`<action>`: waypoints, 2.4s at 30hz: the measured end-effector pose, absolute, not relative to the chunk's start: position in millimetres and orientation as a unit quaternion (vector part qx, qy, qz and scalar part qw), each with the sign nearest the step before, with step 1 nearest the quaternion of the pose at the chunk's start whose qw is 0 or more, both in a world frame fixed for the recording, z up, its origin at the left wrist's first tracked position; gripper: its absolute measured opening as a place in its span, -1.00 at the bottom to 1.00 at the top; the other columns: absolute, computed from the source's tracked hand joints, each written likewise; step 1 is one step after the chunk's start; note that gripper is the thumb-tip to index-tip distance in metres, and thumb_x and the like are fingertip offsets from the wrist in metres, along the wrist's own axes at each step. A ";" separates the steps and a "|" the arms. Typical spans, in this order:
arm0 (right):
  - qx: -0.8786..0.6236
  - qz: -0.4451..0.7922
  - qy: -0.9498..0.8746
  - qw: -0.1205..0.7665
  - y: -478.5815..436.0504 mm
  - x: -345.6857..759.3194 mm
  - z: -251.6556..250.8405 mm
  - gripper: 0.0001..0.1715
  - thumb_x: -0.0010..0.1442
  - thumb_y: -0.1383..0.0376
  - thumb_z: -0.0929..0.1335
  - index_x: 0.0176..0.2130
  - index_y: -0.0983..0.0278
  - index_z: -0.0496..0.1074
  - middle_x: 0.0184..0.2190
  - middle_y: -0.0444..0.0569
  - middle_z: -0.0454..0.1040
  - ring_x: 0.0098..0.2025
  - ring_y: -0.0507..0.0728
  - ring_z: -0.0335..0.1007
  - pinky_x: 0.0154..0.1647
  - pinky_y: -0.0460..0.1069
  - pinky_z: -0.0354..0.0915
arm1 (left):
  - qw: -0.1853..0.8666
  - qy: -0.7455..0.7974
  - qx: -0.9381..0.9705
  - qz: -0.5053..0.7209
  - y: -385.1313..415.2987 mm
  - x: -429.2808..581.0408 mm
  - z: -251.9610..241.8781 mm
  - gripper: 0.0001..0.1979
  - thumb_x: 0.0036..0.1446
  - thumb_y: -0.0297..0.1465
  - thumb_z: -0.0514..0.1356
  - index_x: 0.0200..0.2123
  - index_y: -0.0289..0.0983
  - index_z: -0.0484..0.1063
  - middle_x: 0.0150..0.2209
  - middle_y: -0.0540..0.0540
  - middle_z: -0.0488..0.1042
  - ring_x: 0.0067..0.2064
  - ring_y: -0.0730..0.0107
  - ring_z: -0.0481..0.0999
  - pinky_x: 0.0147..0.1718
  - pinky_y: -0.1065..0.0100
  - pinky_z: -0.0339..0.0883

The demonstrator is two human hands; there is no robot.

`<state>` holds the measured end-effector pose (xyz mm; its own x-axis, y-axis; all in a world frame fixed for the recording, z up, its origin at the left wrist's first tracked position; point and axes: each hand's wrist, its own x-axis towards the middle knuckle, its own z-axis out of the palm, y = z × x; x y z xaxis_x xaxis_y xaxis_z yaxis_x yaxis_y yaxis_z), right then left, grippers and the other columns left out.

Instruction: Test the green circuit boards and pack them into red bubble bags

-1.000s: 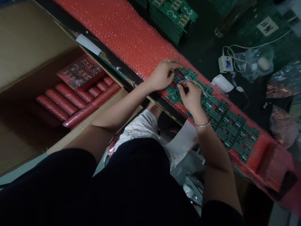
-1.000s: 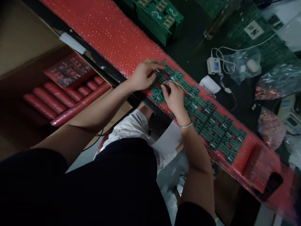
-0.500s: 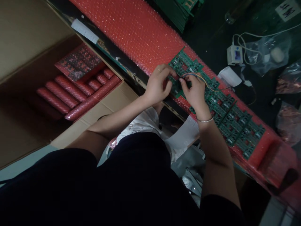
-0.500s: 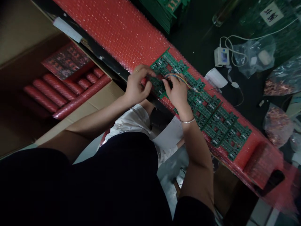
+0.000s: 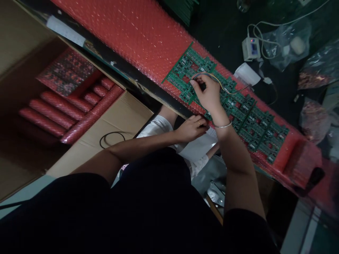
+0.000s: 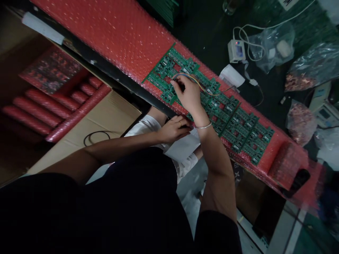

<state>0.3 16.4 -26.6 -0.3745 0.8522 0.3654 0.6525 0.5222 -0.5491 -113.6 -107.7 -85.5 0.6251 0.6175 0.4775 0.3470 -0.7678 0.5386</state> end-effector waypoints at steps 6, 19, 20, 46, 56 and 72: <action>-0.461 0.155 -0.815 0.316 17.0 -0.5 -26.7 -0.49 0.42 -0.18 0.24 -0.09 0.12 0.50 -0.19 -0.01 0.59 -0.04 0.23 0.52 0.16 0.25 0.44 | 0.200 0.292 0.863 0.361 -111.7 -108.6 -90.7 -0.74 0.46 -0.32 0.10 -0.16 -0.16 0.62 -0.06 -0.14 0.61 0.03 0.16 0.45 -0.05 0.13 0.24; -0.456 0.152 -0.818 0.315 16.8 -1.0 -27.4 -0.56 0.45 -0.11 0.24 -0.11 0.11 0.50 -0.19 -0.03 0.58 -0.07 0.19 0.51 0.14 0.20 0.43 | 0.184 0.276 0.887 0.321 -110.3 -116.2 -94.9 -0.76 0.46 -0.30 0.12 -0.01 -0.12 0.59 0.09 -0.13 0.58 0.13 0.14 0.45 -0.01 0.14 0.29; -0.457 0.152 -0.818 0.315 16.8 -1.0 -27.4 -0.55 0.46 -0.11 0.23 -0.11 0.12 0.50 -0.19 -0.03 0.58 -0.08 0.19 0.52 0.14 0.20 0.43 | 0.188 0.276 0.884 0.328 -110.0 -115.6 -95.7 -0.76 0.46 -0.31 0.12 -0.02 -0.12 0.59 0.08 -0.12 0.59 0.13 0.14 0.44 -0.01 0.13 0.28; -0.465 0.162 -0.767 0.412 9.5 -4.8 -24.2 -0.60 0.43 -0.06 0.28 -0.19 0.15 0.49 -0.16 0.00 0.63 -0.07 0.17 0.56 0.04 0.14 0.48 | 0.213 0.429 0.819 0.316 -18.0 -219.9 -10.0 -0.83 0.28 -0.40 0.18 -0.28 -0.20 0.59 0.01 -0.16 0.55 0.13 -0.01 0.43 0.16 -0.11 0.30; -0.464 0.167 -0.758 0.427 5.5 -6.8 -21.7 -0.71 0.42 0.04 0.34 -0.21 0.17 0.49 -0.18 -0.02 0.64 -0.10 0.15 0.58 0.01 0.09 0.47 | 0.169 0.425 0.859 0.231 -10.5 -213.9 -6.9 -0.79 0.25 -0.44 0.15 -0.30 -0.28 0.61 0.01 -0.22 0.54 0.11 -0.05 0.44 0.06 -0.03 0.32; -0.462 0.181 -0.747 0.443 5.3 -8.0 -20.6 -0.74 0.39 0.07 0.36 -0.23 0.17 0.50 -0.19 -0.02 0.65 -0.15 0.14 0.57 -0.03 0.07 0.48 | 0.120 0.403 0.877 0.235 -14.4 -220.3 -11.5 -0.75 0.35 -0.41 0.16 0.02 -0.29 0.56 0.06 -0.25 0.56 0.11 0.01 0.50 0.10 0.01 0.38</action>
